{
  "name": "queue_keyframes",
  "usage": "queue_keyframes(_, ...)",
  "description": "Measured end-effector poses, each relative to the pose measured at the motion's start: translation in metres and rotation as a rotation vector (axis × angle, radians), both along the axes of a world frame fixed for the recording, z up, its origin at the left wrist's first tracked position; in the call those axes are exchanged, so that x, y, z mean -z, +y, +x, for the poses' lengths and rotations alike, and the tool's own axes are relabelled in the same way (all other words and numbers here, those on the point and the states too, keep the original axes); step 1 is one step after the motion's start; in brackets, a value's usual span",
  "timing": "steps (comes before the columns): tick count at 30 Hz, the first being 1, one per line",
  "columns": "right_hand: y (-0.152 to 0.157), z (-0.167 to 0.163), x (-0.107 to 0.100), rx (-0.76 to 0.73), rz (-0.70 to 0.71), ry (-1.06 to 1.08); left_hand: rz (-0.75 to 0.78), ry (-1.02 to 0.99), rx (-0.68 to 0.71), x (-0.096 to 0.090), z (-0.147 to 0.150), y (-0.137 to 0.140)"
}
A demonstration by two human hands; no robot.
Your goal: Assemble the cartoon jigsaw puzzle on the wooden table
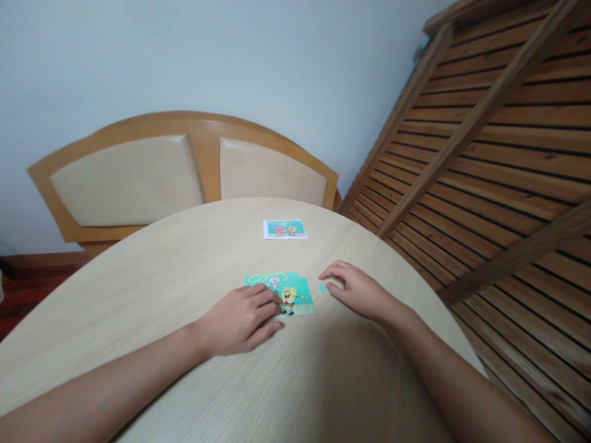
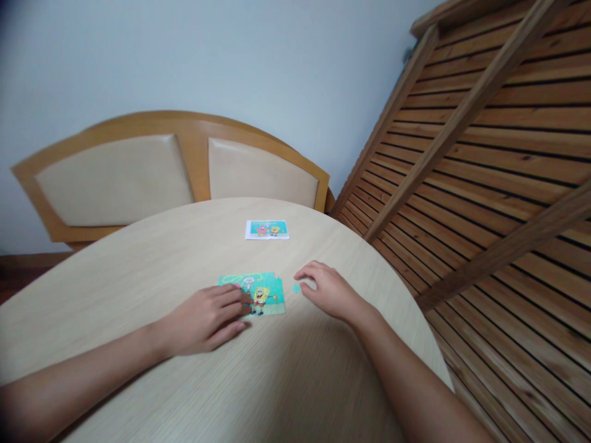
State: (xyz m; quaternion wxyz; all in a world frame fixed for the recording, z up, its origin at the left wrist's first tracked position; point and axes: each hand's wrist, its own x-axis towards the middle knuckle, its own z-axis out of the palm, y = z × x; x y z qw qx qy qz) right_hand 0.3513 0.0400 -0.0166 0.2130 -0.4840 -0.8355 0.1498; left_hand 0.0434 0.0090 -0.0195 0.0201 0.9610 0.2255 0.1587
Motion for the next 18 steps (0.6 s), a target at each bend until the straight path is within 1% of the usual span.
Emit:
queue_keyframes(2, -0.0003, 0.0007, 0.0005, -0.037, -0.009, -0.004, 0.003, 0.0, 0.003, -0.0006, 0.0003, -0.0002)
queue_keyframes(5, -0.0006, 0.0004, 0.0, -0.053, -0.025, -0.019, 0.009, -0.005, 0.004, -0.0013, 0.0006, -0.0001)
queue_keyframes(10, -0.0022, -0.002, -0.0026, -0.032, -0.046, -0.035, 0.01, -0.024, 0.022, -0.0006, 0.0006, 0.0002)
queue_keyframes(18, -0.0058, -0.005, -0.0053, -0.005, -0.06, -0.049, -0.016, -0.029, 0.103, 0.0031, -0.0008, 0.0012)
